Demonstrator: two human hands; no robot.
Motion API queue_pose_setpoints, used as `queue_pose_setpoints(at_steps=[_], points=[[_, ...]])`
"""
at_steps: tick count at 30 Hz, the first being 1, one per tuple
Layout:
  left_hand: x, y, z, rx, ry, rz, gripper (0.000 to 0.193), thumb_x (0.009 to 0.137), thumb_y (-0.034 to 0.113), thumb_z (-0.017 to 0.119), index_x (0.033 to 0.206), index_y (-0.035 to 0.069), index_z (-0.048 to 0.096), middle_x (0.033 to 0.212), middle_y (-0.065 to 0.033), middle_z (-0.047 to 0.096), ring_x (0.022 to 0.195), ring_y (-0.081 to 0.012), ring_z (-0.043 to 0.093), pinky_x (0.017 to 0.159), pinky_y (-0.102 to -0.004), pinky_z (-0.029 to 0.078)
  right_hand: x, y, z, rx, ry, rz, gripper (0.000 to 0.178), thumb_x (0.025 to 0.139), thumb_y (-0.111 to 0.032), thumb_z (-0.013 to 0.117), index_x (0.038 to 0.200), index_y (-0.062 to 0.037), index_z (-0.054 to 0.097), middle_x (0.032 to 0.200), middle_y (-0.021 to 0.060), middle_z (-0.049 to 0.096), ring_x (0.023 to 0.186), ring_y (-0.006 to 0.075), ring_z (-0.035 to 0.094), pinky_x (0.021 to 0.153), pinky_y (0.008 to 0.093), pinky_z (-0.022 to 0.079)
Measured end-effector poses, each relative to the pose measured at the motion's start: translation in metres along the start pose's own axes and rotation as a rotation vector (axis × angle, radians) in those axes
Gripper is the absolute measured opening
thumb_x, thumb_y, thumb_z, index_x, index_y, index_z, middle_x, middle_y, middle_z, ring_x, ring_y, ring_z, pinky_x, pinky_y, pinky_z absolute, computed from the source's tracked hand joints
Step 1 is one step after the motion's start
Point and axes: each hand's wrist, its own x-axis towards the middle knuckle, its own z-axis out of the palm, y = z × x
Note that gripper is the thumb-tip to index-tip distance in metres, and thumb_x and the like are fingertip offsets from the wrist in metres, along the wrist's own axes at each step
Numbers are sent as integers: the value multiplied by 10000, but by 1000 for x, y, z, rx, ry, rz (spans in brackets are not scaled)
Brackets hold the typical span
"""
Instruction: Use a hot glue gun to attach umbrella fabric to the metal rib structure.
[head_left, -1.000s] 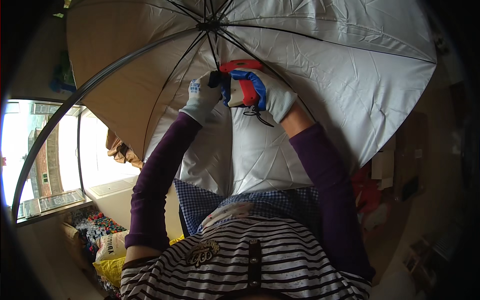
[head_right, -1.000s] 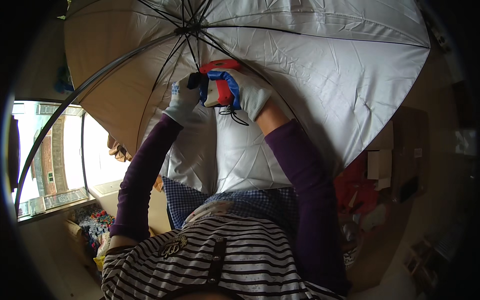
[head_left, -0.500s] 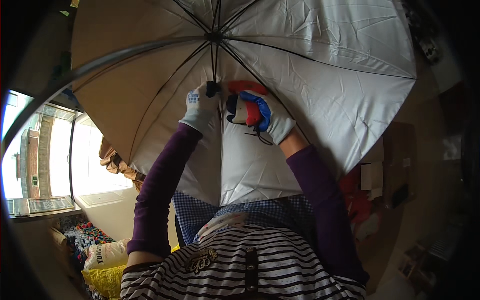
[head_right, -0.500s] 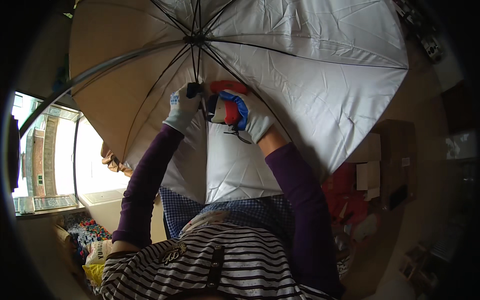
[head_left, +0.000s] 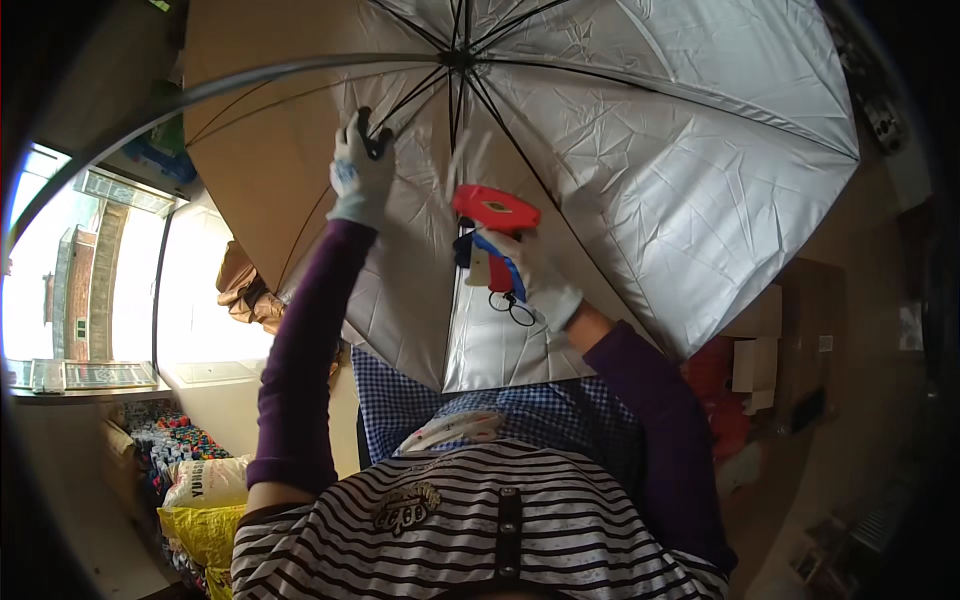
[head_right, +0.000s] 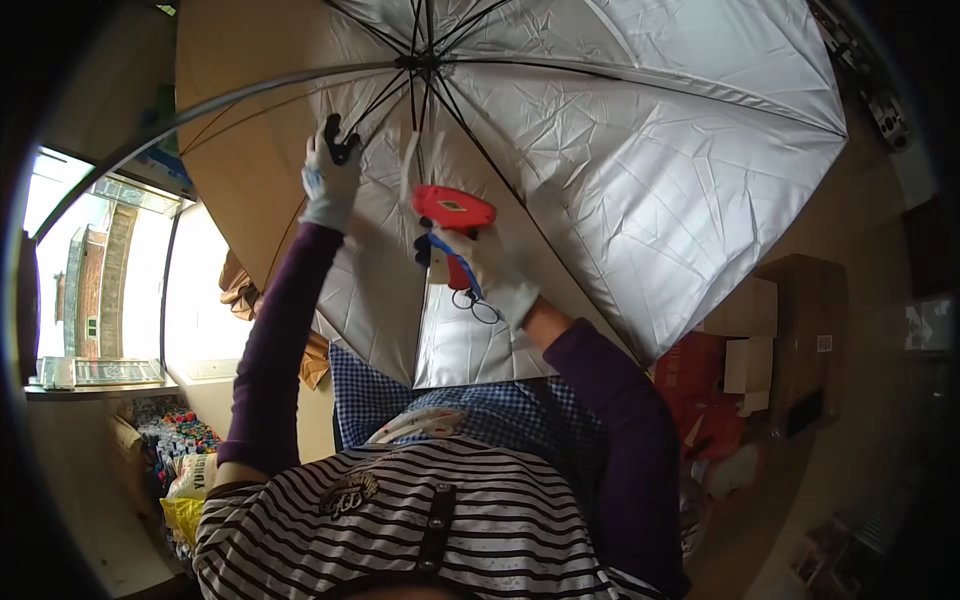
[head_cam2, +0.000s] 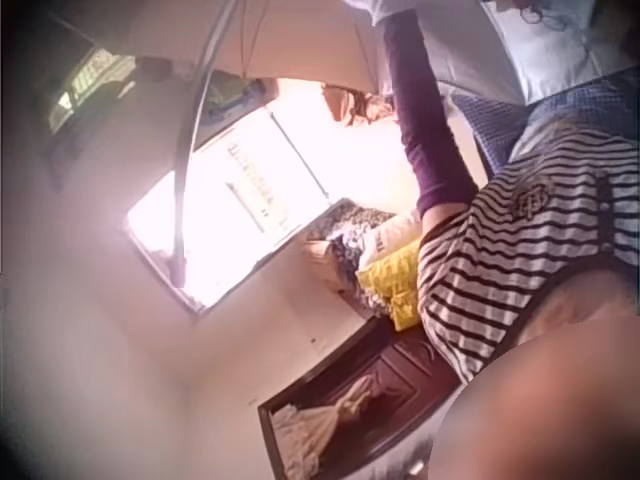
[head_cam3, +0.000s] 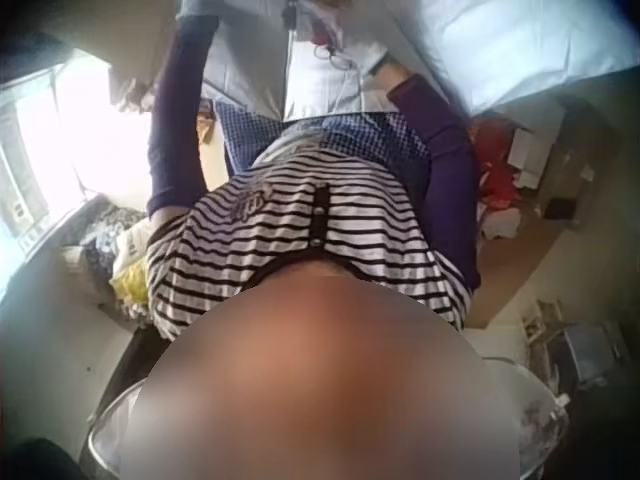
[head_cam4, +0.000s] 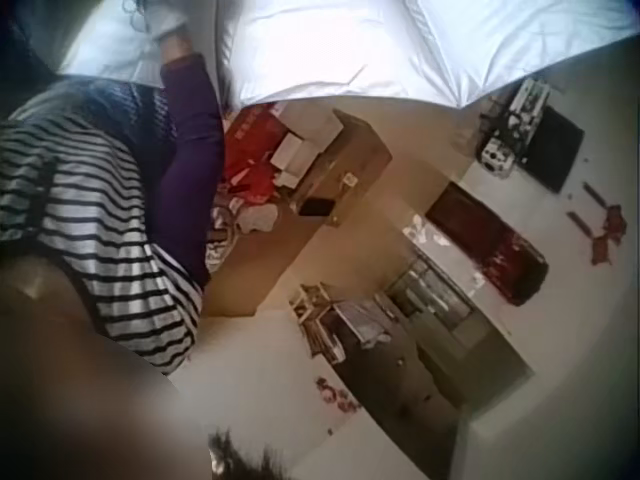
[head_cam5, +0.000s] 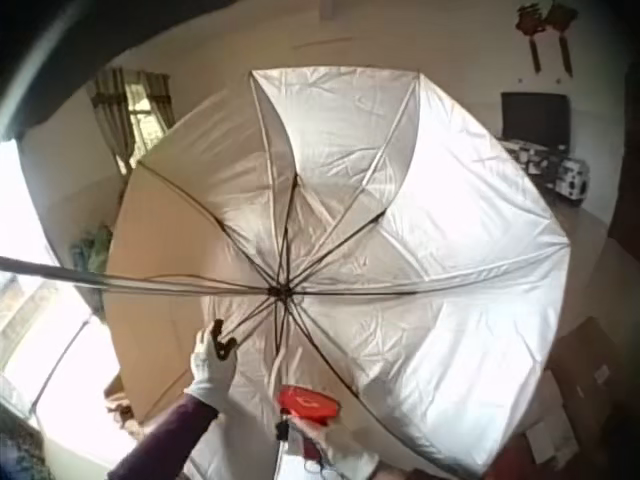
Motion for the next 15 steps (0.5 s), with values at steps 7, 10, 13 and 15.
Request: queue_pose_setpoints(at_steps=[7,10,13,15], points=[[-102,30,35,-221,-508,-260,317,779,216,676,1069,96,635,902,-147,679,820,-320,660,732,-402,514,9,-18,-8,372,621,-5,339,877,-143,674,1177,-17,580,1035,103,647,907,194,651,741,352,557],[-108,38,38,-197,-529,-266,280,767,213,666,1018,90,651,890,-151,682,817,-330,659,733,-402,512,13,-44,-15,252,896,-183,325,878,-146,677,1160,-11,590,991,81,653,894,170,642,753,329,551],[-112,40,35,-190,-540,-316,300,752,278,661,985,89,642,934,-180,676,901,-379,637,792,-441,496,13,-62,-30,206,796,-192,322,868,-137,685,1151,-13,591,1000,67,649,897,157,634,758,307,541],[-112,41,36,-185,-549,-315,299,757,276,659,993,93,643,930,-177,677,894,-376,640,792,-444,495,12,-61,-30,181,746,-200,322,864,-132,689,1147,-15,591,1005,61,647,898,151,630,760,297,535]])
